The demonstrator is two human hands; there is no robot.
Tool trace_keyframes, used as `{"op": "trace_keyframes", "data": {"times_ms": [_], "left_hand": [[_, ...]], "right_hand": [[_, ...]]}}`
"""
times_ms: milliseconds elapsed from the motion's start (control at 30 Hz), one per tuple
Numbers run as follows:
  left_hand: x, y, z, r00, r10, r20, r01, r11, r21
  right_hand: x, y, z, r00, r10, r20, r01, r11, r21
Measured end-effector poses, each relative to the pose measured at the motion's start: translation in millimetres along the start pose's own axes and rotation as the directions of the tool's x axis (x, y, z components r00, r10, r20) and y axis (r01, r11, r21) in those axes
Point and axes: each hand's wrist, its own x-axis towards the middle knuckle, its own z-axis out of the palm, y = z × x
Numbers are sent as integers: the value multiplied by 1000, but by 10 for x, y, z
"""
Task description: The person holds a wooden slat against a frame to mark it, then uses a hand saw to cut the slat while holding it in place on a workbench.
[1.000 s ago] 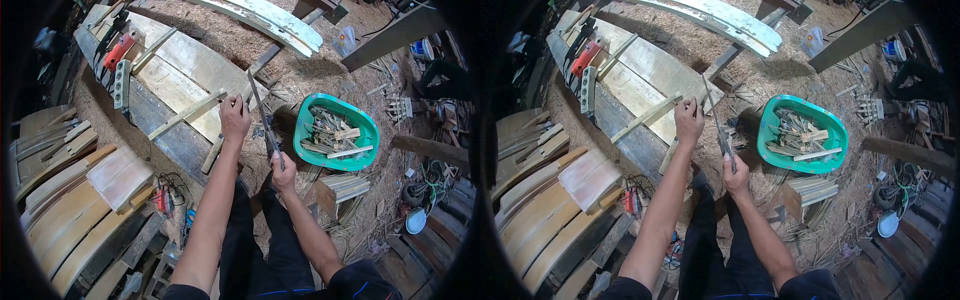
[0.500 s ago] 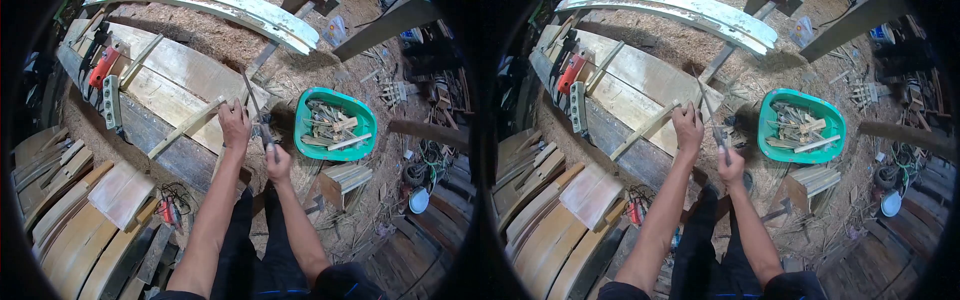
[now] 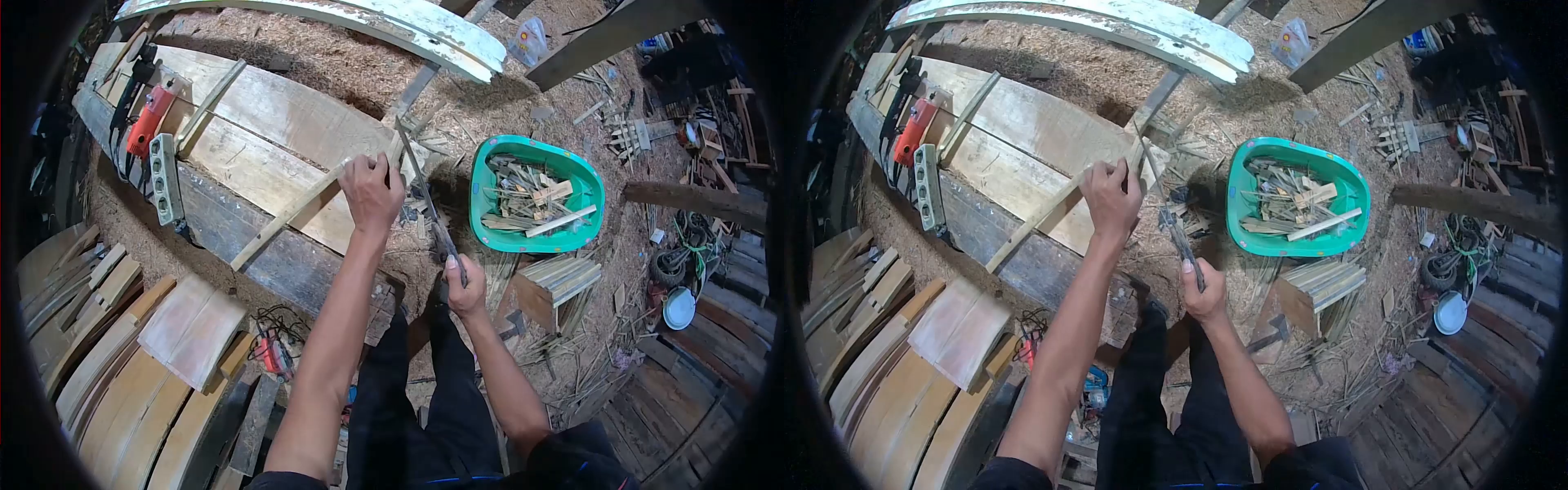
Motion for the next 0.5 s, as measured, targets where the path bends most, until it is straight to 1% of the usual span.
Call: {"op": "trace_keyframes", "data": {"times_ms": [33, 67, 167, 267, 333, 433, 500], "left_hand": [[42, 29, -6, 1000, 23, 7, -23, 999, 37], [59, 36, 53, 999, 29, 22, -32, 990, 139], [137, -26, 218, 997, 20, 70, -36, 970, 239], [295, -3, 198, 979, -67, 192, 29, 981, 194], [307, -11, 246, 983, -77, 169, 37, 973, 228], [305, 11, 285, 982, -100, 159, 57, 966, 254], [352, 8, 263, 981, -113, 160, 69, 963, 261]], "right_hand": [[-29, 52, -4, 1000, 6, -9, -7, 1000, -13], [-52, 104, 1, 1000, 10, -16, -10, 1000, -25], [44, 46, 20, 999, -7, -42, 6, 1000, -29], [189, 13, 25, 999, -10, -37, 9, 999, -35], [266, -9, 9, 1000, 0, -26, 0, 1000, -22], [168, -181, -106, 999, -28, -40, 25, 996, -83], [84, -169, -161, 1000, -9, -30, 7, 999, -52]]}}
